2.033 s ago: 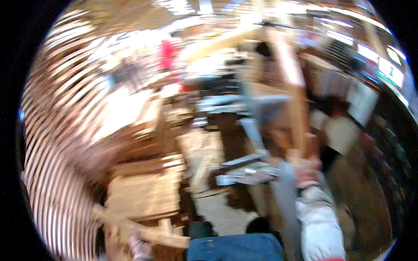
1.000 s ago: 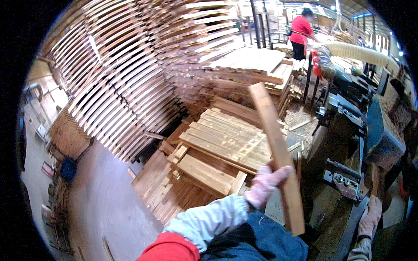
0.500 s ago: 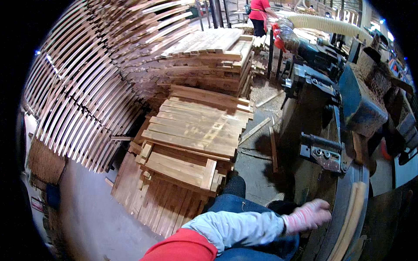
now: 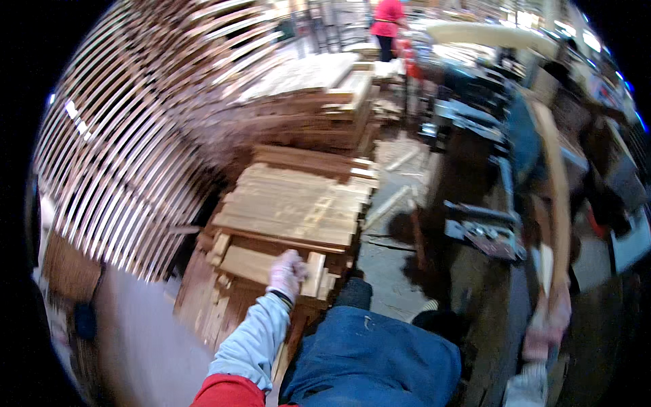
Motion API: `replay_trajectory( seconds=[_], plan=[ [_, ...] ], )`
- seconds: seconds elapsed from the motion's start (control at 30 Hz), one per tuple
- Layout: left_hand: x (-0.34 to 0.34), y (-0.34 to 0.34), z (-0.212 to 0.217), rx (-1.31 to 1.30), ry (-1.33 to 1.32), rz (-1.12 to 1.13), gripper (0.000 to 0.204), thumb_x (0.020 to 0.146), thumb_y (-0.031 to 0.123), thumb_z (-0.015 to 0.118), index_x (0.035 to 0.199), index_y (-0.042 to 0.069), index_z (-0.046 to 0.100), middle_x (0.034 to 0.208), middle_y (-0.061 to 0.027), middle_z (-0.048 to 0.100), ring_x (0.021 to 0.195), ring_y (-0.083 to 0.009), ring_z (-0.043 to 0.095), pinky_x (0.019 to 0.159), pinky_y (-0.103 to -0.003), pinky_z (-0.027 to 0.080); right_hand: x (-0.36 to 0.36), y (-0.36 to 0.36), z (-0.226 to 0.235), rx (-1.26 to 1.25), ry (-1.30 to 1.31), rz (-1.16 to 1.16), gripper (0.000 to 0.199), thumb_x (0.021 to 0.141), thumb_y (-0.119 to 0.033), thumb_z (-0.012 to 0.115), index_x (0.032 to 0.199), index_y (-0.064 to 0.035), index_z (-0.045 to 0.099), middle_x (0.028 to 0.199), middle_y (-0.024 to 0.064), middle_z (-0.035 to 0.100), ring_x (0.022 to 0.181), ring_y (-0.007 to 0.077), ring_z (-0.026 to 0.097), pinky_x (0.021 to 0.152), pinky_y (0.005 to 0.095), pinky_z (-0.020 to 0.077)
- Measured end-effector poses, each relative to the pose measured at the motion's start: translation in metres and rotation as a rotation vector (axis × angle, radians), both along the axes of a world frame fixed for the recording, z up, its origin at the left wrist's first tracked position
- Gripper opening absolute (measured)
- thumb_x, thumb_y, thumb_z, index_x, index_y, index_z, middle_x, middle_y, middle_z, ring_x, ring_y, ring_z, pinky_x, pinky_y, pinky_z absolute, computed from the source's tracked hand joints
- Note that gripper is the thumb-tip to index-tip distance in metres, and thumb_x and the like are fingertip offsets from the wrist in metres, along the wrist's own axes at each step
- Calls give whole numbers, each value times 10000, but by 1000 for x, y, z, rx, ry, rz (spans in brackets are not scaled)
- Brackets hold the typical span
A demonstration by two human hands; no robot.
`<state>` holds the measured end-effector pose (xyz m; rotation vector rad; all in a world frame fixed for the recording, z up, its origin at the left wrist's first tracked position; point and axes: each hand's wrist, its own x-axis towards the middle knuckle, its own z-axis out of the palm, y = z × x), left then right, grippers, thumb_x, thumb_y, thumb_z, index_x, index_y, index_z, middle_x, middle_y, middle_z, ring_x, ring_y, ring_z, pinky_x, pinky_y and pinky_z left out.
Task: The person picks up wooden planks from a large stack, feeds them individually through a planing machine, and moves wood pieces aside to maintain order in the workspace.
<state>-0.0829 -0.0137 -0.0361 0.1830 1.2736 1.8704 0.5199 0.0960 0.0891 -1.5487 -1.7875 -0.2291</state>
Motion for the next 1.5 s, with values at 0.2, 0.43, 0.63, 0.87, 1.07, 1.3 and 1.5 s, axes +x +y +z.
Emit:
replay_trajectory(
  seconds=[0.2, 0.43, 0.63, 0.87, 1.07, 1.3, 1.5],
  plan=[
    [-25, 146, -37, -342, 149, 24, 574, 871, 344, 730, 1336, 85, 516, 1245, -185, 597, 1143, -301, 575, 969, -431, 489, 20, -48, -1, -26, -312, -417, 366, 880, -257, 680, 1176, -49, 625, 1162, 105, 625, 1079, 232, 597, 949, 365, 482],
    [122, 196, 44, -143, 663, -441, 546, 907, 340, 680, 1356, 78, 511, 1250, -175, 598, 1128, -290, 579, 961, -424, 494, -23, -240, 55, -472, -278, -315, 419, 873, -259, 603, 1277, -150, 588, 1201, 84, 618, 1004, 276, 623, 778, 405, 542],
    [225, 207, 38, -127, 728, -684, 525, 939, 335, 637, 1373, 72, 507, 1255, -166, 598, 1116, -281, 582, 954, -418, 498, -1, -249, -38, 51, -755, -797, 464, 874, -210, 508, 1333, -269, 539, 1199, 0, 592, 937, 253, 589, 689, 469, 522],
    [230, 198, 52, -61, 703, -744, 503, 975, 331, 587, 1393, 64, 502, 1260, -155, 599, 1102, -271, 587, 946, -411, 502, -1, -54, -12, -47, -647, -344, 330, 881, -216, 528, 1206, -217, 589, 1137, 27, 611, 925, 249, 627, 615, 400, 541],
    [243, 172, 66, 24, 637, -816, 487, 1006, 327, 545, 1410, 58, 498, 1264, -147, 599, 1090, -262, 590, 939, -406, 507, -56, -3, 46, -231, -306, 194, 455, 835, -419, 609, 1141, -82, 620, 1073, 150, 643, 926, 314, 645, 783, 432, 532],
    [298, 127, 69, 229, 180, -1161, 473, 1043, 322, 495, 1430, 51, 494, 1269, -136, 600, 1076, -251, 595, 930, -399, 511, -73, -158, 64, -451, -25, 270, 674, 793, -362, 692, 1404, -141, 512, 1167, 190, 624, 1069, 392, 605, 867, 534, 490],
    [304, 80, 146, 116, -93, -1100, 399, 1011, 316, 560, 1337, 93, 507, 1194, -82, 560, 989, -219, 590, 773, -305, 515, -15, -314, 88, -568, -155, -319, 427, 814, -332, 627, 1179, -114, 672, 1024, 144, 708, 823, 397, 670, 709, 530, 535]
  ],
)
